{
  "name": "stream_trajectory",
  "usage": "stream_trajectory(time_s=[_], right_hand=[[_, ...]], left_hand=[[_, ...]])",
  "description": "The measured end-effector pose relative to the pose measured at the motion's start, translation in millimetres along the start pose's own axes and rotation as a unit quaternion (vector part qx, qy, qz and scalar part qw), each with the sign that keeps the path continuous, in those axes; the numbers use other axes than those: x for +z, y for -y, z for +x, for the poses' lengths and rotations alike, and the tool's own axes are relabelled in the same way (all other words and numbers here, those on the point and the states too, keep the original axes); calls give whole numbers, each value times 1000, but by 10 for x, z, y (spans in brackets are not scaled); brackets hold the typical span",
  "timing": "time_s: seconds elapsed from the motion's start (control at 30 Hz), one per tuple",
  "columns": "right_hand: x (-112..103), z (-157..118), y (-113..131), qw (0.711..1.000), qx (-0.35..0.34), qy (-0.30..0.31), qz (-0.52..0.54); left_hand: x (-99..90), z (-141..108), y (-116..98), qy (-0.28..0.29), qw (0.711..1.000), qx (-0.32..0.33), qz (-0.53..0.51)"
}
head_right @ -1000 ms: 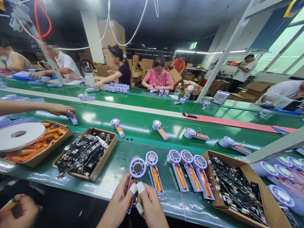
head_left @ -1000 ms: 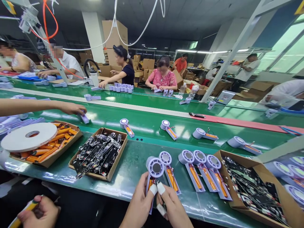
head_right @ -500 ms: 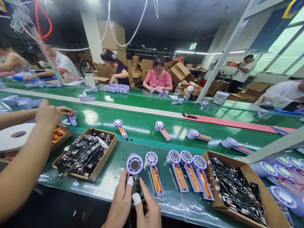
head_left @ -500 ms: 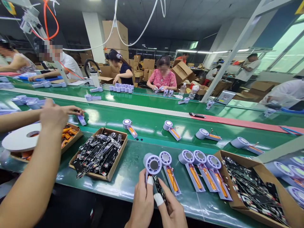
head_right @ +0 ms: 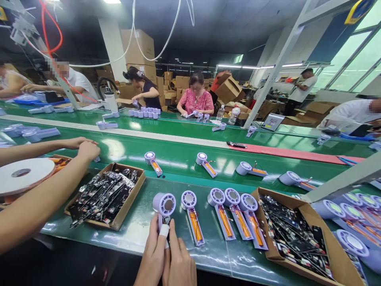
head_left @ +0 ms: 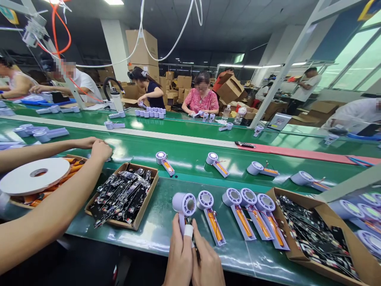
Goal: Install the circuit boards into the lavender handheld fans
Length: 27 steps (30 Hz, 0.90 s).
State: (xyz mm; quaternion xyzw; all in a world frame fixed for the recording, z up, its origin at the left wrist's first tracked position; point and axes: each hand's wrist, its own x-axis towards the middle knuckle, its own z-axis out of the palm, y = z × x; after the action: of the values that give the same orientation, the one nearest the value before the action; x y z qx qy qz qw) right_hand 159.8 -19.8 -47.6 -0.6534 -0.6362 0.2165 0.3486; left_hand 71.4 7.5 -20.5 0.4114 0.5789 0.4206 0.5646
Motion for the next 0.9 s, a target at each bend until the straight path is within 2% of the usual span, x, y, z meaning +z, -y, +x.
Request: stream_trajectory(time_s=[0.13,0.2,0.33,0.47,0.57,0.67,0.8,0.9], right_hand=[[-22,-10,-51,982,-35,73,-173],[-56,-8,-51,969,-58,99,-218],[-60,3,-49,968,-90,100,-211],[134,8,-170,978,-95,50,-180],[311,36,-353,981,-83,17,-177],[417,117,-531,972,-116,-12,-205],[463,269,-673,940,-203,-96,-256],[478,351,-722,929,-233,-130,-256]], left_hand=[[-15,16,-75,1,1000,-13,-16],[-34,35,-107,1,999,-4,-32],[-54,97,-68,-12,996,-7,-91],[-21,195,137,18,988,-31,-152],[-17,269,244,26,999,19,-18],[-78,284,170,22,991,59,119],[-213,199,-163,17,956,119,269],[-368,174,-469,-43,917,180,353]])
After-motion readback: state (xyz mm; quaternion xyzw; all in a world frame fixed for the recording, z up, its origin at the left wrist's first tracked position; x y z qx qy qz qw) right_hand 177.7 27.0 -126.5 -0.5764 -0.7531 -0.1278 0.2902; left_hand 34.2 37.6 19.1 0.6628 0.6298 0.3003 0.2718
